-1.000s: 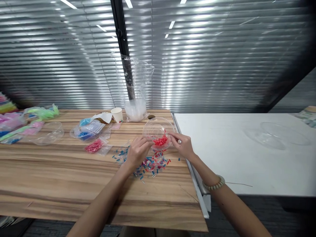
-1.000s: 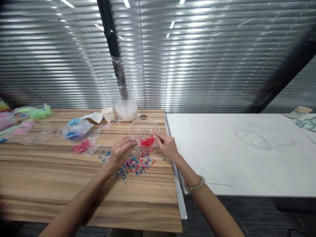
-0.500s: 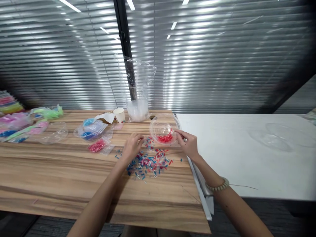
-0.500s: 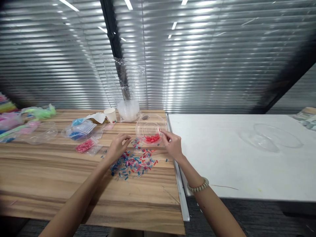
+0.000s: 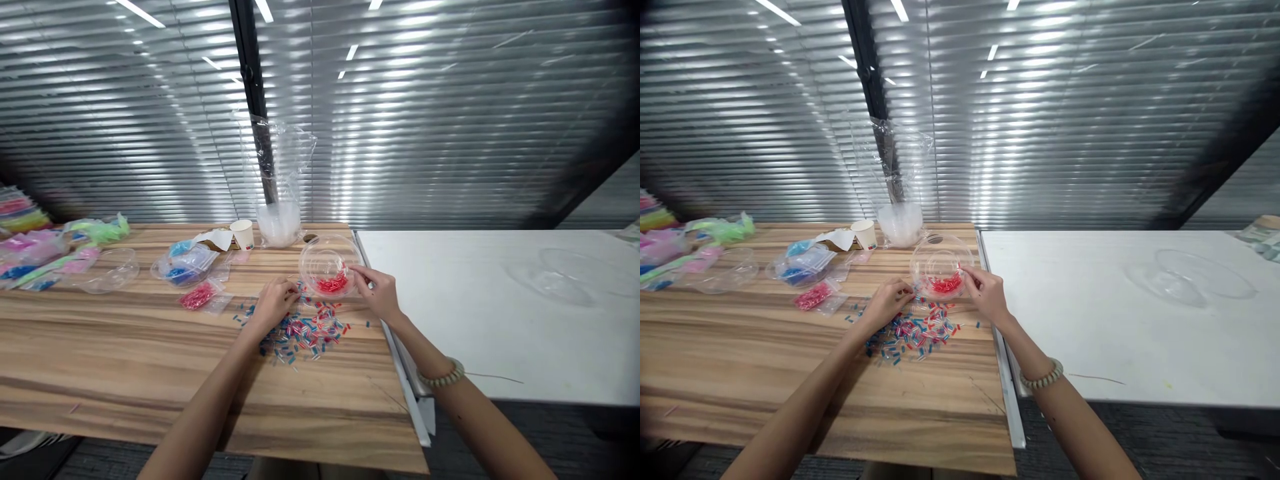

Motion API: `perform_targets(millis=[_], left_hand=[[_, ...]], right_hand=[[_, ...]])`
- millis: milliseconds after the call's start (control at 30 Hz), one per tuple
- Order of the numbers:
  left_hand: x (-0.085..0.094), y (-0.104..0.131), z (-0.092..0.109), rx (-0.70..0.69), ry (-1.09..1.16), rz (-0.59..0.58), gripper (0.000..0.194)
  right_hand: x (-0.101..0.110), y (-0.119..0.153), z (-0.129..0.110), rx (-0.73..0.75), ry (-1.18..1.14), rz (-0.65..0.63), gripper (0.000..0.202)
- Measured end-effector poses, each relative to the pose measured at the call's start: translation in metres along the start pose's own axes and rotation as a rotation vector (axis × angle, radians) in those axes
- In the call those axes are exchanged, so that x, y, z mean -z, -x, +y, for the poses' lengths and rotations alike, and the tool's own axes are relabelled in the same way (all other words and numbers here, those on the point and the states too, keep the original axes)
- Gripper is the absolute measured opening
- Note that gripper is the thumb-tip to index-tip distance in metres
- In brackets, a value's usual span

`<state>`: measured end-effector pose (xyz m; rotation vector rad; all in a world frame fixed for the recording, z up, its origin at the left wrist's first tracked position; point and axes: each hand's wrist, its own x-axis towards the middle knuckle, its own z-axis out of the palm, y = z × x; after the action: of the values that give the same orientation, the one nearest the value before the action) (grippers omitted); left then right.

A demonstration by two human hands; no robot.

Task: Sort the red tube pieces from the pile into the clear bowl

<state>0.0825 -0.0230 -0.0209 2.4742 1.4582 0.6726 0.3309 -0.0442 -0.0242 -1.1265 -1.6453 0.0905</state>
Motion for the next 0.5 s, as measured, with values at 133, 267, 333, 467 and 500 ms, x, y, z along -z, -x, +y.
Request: perform_targets(millis=[133,267,333,467,500], left_hand=[[-0.0020,-0.0011,-0.0007,0.003,0.019,-0.004,0.010],[-0.0053,-0.0015,-0.0029,0.009,0.025,0.005,0.009],[-0.0067,-0.0013,-0.0036,0.008,0.027,0.014,0.008],[-0.0076,-0.0009,-0.0031,0.010,0.017,0.014,0.009],[-0.0074,-0.0008,-0.0027,0.011,0.010,0.012,0.009]], right_hand=[[-0.0009,0.0006,0.0013,0.009,-0.009,-0.010,0.027],[-0.0025,0.0019,0.0020,0.010,-0.014,-0.026,0.026],[-0.0031,0.0024,0.0021,0.010,-0.014,-0.032,0.026],[-0.0031,0.0026,0.0019,0.013,-0.015,-0.040,0.026],[-0.0029,0.0025,0.0017,0.012,-0.017,-0.040,0.026]])
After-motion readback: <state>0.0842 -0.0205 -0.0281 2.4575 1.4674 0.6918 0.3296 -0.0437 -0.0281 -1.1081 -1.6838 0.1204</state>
